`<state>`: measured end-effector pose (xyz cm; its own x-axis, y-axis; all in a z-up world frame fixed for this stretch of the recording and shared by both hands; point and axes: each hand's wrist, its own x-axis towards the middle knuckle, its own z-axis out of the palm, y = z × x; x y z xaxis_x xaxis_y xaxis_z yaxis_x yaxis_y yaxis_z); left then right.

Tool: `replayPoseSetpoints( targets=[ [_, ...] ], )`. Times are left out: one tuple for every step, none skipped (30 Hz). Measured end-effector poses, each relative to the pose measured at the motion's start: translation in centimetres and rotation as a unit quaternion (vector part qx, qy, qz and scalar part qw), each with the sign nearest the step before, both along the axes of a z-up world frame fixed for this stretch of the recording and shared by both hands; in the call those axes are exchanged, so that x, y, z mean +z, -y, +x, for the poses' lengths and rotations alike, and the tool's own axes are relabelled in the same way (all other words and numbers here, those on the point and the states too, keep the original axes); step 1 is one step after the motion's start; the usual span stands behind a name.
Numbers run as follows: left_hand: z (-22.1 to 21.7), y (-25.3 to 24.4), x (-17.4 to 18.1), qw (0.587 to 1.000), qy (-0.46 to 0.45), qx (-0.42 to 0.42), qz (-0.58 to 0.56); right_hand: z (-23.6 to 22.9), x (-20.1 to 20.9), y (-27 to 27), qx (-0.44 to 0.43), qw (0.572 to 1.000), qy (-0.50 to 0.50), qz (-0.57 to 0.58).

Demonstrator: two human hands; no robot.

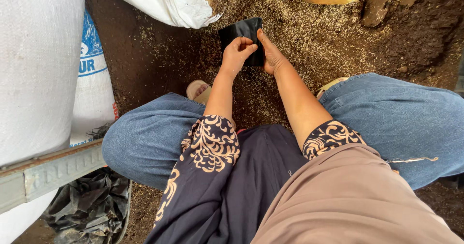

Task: The person scoops grains from a large pile on the floor using a scoop and fills black plastic bags. They repeatedly open bags, fill them with grains, and set them aside.

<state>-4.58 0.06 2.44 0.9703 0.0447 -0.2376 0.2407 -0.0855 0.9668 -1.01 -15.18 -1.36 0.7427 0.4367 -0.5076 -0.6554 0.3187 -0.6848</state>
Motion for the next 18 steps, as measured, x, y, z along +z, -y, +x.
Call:
replayPoseSetpoints(
  targets=[
    [0.0,0.0,-0.2,1.0,0.015,-0.002,0.0,0.0,0.1,-0.1,-0.002,1.0,0.001,0.001],
    [0.1,0.1,-0.4,1.0,0.017,0.001,-0.001,0.0,0.3,-0.1,-0.002,1.0,0.001,0.001],
    [0.1,0.1,-0.5,1.0,0.02,0.005,-0.002,0.0,0.3,-0.2,-0.003,1.0,0.0,0.008],
    [0.2,0.1,-0.7,1.0,0.023,0.009,-0.004,0.0,0.3,-0.2,-0.003,1.0,-0.002,0.014],
    [0.2,0.1,-0.8,1.0,0.019,0.013,-0.002,0.1,0.2,-0.2,-0.002,1.0,-0.003,0.021],
    [0.2,0.1,-0.8,1.0,0.015,0.018,-0.001,0.1,0.1,-0.3,0.0,1.0,-0.006,0.018],
    [0.2,0.0,-0.8,1.0,0.011,0.023,0.001,0.1,0.0,-0.4,0.002,1.0,-0.009,0.015],
    [0.2,-0.1,-0.8,1.0,0.011,0.025,0.003,0.2,-0.1,-0.4,0.005,1.0,-0.011,0.012],
    [0.2,-0.1,-0.8,1.0,0.011,0.027,0.004,0.3,-0.2,-0.5,0.005,1.0,-0.006,0.017],
    [0.2,-0.1,-0.7,1.0,0.011,0.028,0.006,0.3,-0.3,-0.6,0.005,1.0,-0.002,0.021],
    [0.2,-0.1,-0.7,0.999,0.011,0.032,0.016,0.4,-0.4,-0.7,0.005,1.0,0.002,0.026],
    [0.2,0.0,-0.6,0.999,0.011,0.036,0.027,0.4,-0.5,-0.8,0.001,1.0,-0.006,0.017],
    [0.2,0.1,-0.5,0.998,0.012,0.04,0.037,0.4,-0.5,-0.9,-0.002,1.0,-0.014,0.008],
    [0.2,0.2,-0.5,0.997,0.025,0.048,0.053,0.4,-0.5,-1.0,-0.006,1.0,-0.023,-0.002],
    [0.2,0.3,-0.5,0.995,0.038,0.056,0.068,0.3,-0.5,-1.0,-0.013,1.0,-0.017,0.005],
    [0.3,0.3,-0.6,0.993,0.052,0.065,0.084,0.3,-0.5,-1.1,-0.02,1.0,-0.012,0.013],
    [0.4,0.3,-0.6,0.994,0.039,0.06,0.083,0.3,-0.4,-1.2,-0.027,0.999,-0.006,0.02],
    [0.4,0.4,-0.7,0.995,0.025,0.056,0.082,0.2,-0.4,-1.3,-0.03,0.999,0.005,0.011]
  ],
)
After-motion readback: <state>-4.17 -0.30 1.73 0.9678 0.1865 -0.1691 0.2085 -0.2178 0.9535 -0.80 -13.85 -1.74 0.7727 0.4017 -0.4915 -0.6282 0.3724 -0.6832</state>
